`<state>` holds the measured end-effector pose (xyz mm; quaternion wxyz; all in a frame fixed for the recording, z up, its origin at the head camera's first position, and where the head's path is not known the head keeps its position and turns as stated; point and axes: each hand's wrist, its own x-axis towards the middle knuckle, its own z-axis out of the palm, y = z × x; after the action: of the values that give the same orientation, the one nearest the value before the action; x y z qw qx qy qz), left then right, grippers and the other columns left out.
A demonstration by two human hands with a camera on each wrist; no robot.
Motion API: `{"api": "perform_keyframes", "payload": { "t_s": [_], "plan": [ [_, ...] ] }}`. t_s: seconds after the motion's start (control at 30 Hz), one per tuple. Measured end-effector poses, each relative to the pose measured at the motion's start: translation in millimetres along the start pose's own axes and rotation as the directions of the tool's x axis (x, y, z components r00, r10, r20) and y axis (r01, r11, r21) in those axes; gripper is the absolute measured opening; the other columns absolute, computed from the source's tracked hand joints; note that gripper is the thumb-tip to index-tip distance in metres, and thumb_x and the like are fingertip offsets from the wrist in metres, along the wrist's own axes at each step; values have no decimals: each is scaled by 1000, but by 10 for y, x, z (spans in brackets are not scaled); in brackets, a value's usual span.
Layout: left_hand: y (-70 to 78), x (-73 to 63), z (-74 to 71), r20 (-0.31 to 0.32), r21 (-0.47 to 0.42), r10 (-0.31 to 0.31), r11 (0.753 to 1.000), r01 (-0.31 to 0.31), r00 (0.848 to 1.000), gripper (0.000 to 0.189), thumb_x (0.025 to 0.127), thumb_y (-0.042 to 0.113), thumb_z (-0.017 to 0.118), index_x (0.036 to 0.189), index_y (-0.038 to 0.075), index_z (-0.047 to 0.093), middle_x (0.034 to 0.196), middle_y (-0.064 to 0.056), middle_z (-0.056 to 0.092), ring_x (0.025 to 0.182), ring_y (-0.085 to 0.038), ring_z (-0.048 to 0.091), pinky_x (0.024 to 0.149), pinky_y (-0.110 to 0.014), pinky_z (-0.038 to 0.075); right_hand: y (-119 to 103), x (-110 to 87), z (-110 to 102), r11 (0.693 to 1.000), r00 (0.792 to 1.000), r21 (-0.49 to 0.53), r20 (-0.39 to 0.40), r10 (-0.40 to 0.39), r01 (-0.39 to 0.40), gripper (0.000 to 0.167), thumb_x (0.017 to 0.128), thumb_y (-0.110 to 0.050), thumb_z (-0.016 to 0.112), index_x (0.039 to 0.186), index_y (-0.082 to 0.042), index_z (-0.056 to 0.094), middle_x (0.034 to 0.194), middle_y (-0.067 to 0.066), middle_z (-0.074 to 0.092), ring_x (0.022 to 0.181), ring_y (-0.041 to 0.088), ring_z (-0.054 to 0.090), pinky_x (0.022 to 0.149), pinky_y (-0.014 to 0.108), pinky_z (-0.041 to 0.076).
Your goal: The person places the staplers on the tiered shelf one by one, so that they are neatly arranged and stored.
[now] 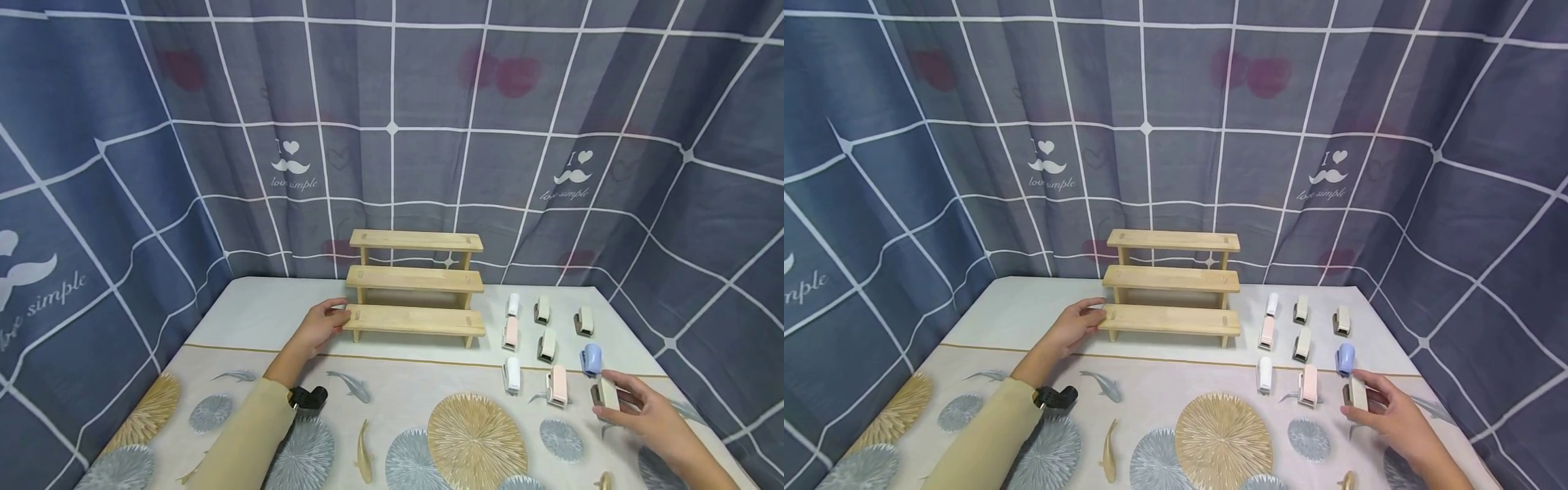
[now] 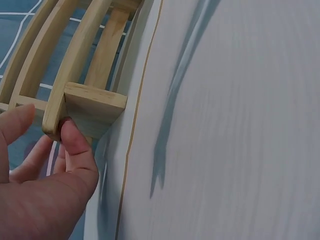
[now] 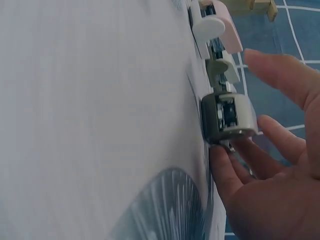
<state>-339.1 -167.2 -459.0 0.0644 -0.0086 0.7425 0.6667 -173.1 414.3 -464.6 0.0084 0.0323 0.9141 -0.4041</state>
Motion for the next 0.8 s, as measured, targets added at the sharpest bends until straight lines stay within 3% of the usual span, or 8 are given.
{"api": "perform_keyframes", "payload": {
  "t_s": [0.03, 0.1, 0.17, 0.23, 0.43, 0.57, 0.8],
  "plan": [
    [-4, 5, -1, 5, -5, 0, 1000, 0, 1000, 52, 103, 11, 60, 150, -2, 45, 118, -13, 55, 85, -10, 57, 73, -20, 56, 25, 2, -3, 1000, 1000, 20, -3, -14, 15, 84, 88, -21, 82, 151, 9, 35, 141, 18, 56, 99, -20, 46, 78, 7, 52],
    [-15, 19, -8, 16, -26, -2, 1000, 3, 1000, 52, 102, 9, 60, 150, -2, 44, 117, -12, 57, 83, -10, 57, 71, -19, 55, 78, 8, -3, 995, 999, 82, -6, -50, 50, 80, 87, -12, 82, 149, 12, 36, 129, -3, 63, 97, -22, 49, 78, 9, 54],
    [-26, 34, -18, 23, -47, -5, 999, 6, 1000, 52, 102, 7, 60, 151, -3, 43, 116, -12, 58, 82, -9, 59, 70, -19, 56, 139, 14, -8, 985, 995, 141, -6, -95, 95, 75, 86, -3, 80, 146, 13, 38, 119, -24, 60, 99, -21, 52, 79, 7, 54],
    [-28, 40, -26, 29, -68, -7, 998, 9, 1000, 53, 102, 4, 59, 151, -3, 42, 116, -12, 59, 83, -9, 61, 72, -19, 58, 196, 20, -15, 971, 991, 198, -6, -137, 135, 70, 84, 5, 78, 145, 8, 44, 112, -36, 56, 102, -18, 55, 80, 6, 53],
    [-12, 33, -37, 57, -114, 1, 993, 6, 998, 53, 102, -1, 56, 152, -6, 39, 118, -12, 58, 89, -9, 64, 82, -24, 62, 292, 49, -57, 906, 969, 358, 17, -246, 224, 66, 81, 16, 73, 141, -7, 55, 117, -28, 63, 104, -11, 62, 82, 8, 56],
    [-28, 48, -50, 60, -135, 3, 991, 6, 998, 53, 102, -2, 57, 152, -8, 39, 117, -12, 59, 89, -10, 65, 82, -23, 62, 313, 67, -71, 865, 955, 441, 49, -291, 241, 68, 82, 19, 69, 141, -13, 56, 120, -23, 64, 106, -6, 64, 83, 12, 58],
    [-59, 70, -77, 65, -151, -16, 988, 26, 998, 54, 100, -4, 60, 150, -8, 42, 120, -16, 59, 90, -11, 67, 79, -21, 63, 304, 52, -67, 889, 966, 415, 74, -248, 196, 66, 84, 16, 70, 140, -16, 57, 118, -24, 64, 105, -6, 64, 83, 13, 59]
  ]
}}
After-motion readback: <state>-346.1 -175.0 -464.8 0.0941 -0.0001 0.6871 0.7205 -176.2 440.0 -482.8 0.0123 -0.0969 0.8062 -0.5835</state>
